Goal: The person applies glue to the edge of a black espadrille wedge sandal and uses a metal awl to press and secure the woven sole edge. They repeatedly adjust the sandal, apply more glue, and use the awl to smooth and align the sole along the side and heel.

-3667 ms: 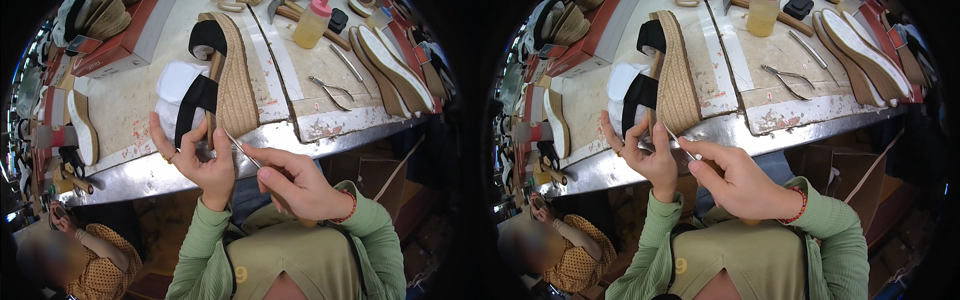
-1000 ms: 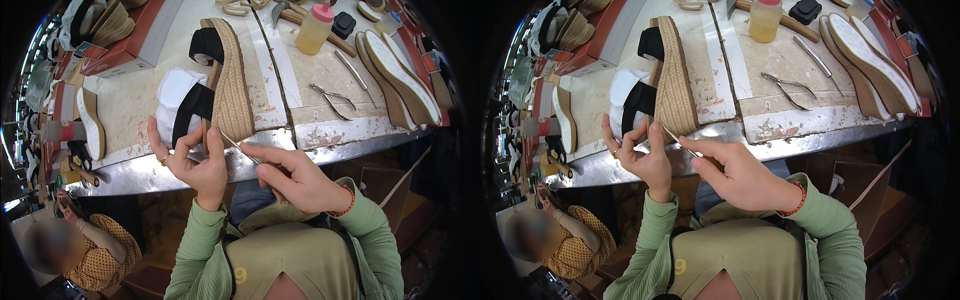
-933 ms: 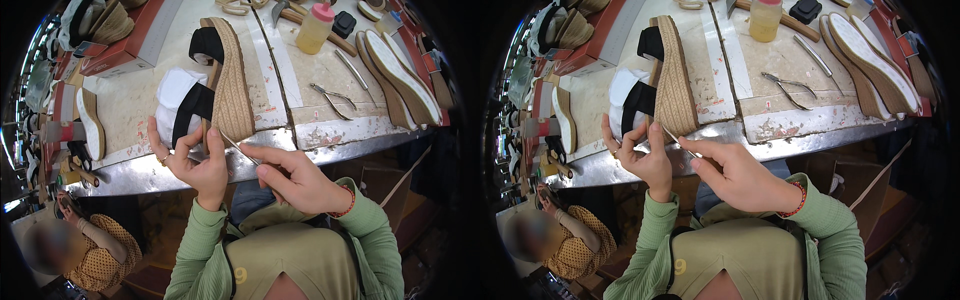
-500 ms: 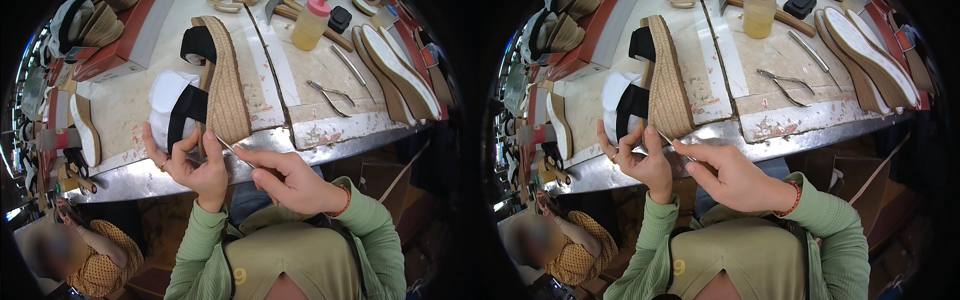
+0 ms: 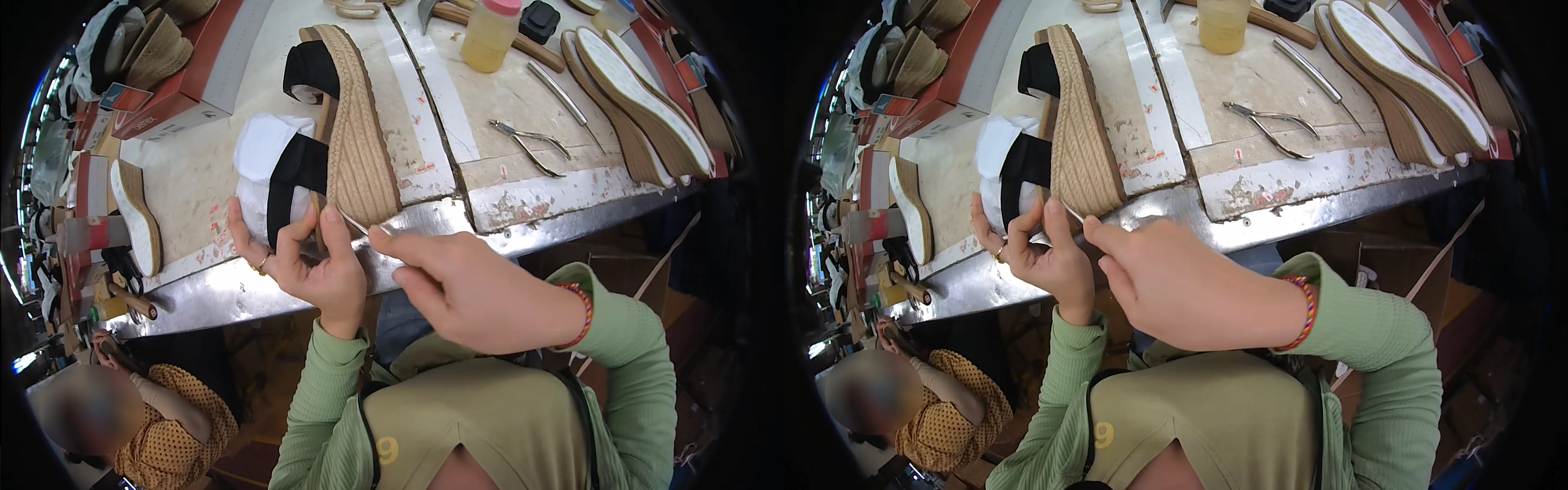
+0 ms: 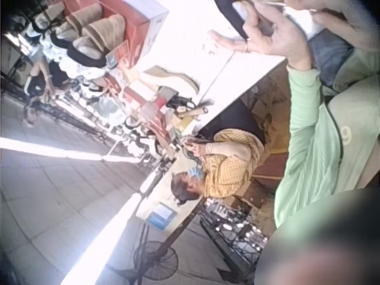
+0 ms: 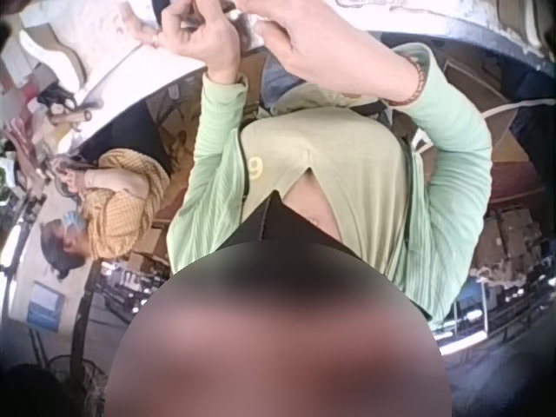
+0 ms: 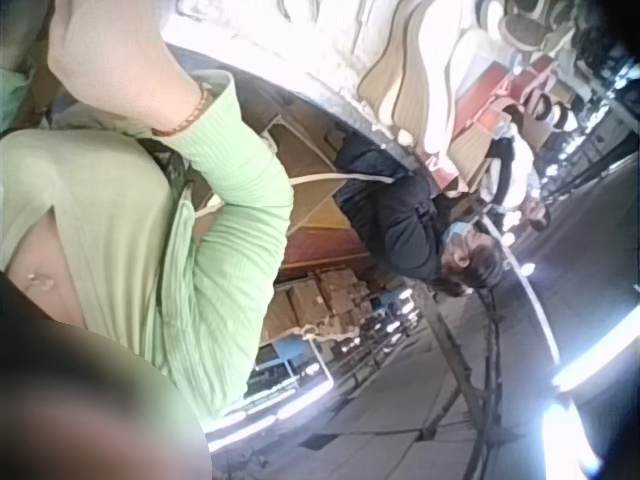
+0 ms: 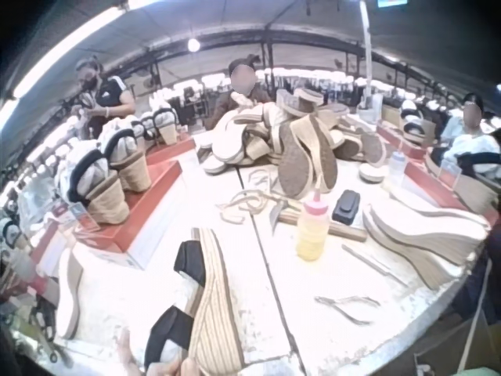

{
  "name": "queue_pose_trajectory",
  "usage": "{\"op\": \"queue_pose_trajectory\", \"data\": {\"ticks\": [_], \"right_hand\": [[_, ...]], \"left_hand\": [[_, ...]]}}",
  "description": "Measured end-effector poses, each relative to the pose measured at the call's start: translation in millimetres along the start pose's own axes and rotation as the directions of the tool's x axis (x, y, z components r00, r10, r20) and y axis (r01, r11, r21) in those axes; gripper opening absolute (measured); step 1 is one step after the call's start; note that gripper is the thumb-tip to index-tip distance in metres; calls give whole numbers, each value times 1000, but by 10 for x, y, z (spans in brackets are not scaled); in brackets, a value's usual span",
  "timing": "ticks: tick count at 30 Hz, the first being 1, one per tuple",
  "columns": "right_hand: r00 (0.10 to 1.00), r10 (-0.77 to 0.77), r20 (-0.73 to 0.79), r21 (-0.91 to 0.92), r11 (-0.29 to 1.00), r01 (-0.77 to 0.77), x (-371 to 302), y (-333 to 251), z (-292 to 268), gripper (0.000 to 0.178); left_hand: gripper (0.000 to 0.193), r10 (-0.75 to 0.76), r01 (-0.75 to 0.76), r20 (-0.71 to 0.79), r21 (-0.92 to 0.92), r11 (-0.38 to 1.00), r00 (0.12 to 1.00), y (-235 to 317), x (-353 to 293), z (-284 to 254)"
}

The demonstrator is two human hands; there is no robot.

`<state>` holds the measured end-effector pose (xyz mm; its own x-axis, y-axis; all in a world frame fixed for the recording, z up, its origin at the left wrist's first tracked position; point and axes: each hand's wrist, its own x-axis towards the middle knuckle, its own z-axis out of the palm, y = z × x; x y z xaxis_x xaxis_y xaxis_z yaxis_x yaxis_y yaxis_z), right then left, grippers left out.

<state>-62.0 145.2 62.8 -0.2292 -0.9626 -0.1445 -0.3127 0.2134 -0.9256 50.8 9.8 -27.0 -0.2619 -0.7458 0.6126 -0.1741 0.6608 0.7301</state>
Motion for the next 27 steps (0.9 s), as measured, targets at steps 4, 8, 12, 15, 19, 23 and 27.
{"op": "queue_pose_trajectory", "data": {"ticks": [4, 8, 12, 15, 19, 23, 27], "right_hand": [[985, -137, -108, -67, 989, 131, -76, 46, 97, 37], [998, 41, -47, 117, 992, -35, -199, 79, -30, 40], [981, 175, 81, 423, 885, -193, -187, 123, -34, 43], [981, 179, 70, 530, 827, -189, -144, 155, 33, 43], [979, 177, 97, 558, 805, -201, -120, 154, 58, 43], [975, 188, 117, 535, 816, -221, -116, 107, 35, 42], [987, 149, 66, 384, 909, -163, -102, 72, 39, 41]], "left_hand": [[6, 28, -30, 42, 36, 999, 999, 21, 24, -66], [8, 20, -21, 48, 29, 999, 999, 25, 30, -85], [8, 20, -21, 51, 9, 1000, 999, 25, 31, -84], [9, 14, -15, 46, 18, 1000, 999, 35, 36, -82], [9, 29, -32, 46, 58, 998, 999, 44, 37, -71], [10, 28, -30, 40, 44, 999, 999, 37, 31, -64], [9, 46, -48, 39, 35, 998, 998, 21, 30, -56]]}}
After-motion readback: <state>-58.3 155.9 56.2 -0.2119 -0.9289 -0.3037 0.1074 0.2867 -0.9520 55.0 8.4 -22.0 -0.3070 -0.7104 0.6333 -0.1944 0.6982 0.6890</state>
